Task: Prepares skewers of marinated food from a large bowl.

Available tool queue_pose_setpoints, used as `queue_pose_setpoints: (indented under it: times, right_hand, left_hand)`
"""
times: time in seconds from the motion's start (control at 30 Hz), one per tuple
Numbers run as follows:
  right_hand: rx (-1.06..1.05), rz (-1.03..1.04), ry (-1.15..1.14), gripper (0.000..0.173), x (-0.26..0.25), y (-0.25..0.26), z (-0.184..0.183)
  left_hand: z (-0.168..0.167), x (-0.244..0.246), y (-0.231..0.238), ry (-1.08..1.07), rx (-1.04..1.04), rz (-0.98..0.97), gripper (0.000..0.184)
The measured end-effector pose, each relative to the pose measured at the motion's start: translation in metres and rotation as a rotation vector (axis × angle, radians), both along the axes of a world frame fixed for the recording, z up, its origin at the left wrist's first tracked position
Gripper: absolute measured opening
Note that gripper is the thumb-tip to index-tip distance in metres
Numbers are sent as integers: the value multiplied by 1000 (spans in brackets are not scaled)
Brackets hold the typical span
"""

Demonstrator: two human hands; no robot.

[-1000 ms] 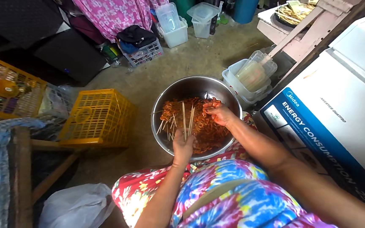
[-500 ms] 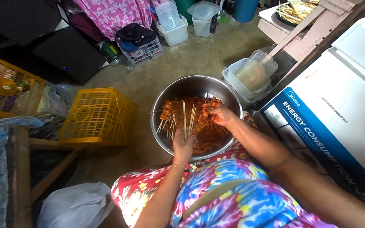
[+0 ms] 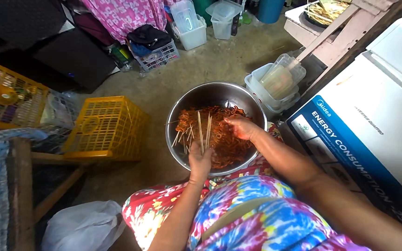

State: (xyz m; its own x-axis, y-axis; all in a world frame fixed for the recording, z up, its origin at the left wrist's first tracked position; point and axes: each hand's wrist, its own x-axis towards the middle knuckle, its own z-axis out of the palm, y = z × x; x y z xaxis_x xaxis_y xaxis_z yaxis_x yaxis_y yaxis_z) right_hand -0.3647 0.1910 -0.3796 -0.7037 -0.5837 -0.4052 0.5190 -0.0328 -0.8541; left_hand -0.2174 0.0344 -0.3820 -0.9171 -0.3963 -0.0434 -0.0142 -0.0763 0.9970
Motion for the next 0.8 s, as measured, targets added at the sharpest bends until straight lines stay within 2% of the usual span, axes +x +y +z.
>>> queue_pose_setpoints:
  times: [0.1, 0.23, 0.57, 0.67, 0.73, 0.8]
  right_hand:
    - [52, -1, 34, 26, 3, -3, 2]
    - [30, -95, 106, 7, 4, -5, 1]
    - [-69, -156, -6, 12, 7, -5, 6]
    - [-2, -157, 123, 5, 7, -5, 3]
    - [46, -151, 285, 8, 3, -5, -7]
    - [43, -118, 336, 9, 1, -3, -9]
  left_hand:
    - [-2, 0, 0, 16, 4, -5, 24]
    - [-2, -1, 0, 1, -32, -25, 24]
    - [-2, 0, 1, -4, -42, -13, 25]
    - [-1, 0, 1, -8, -46, -10, 25]
    - [-1, 0, 0, -12, -48, -14, 25]
    - [-1, 0, 0, -16, -47, -18, 24]
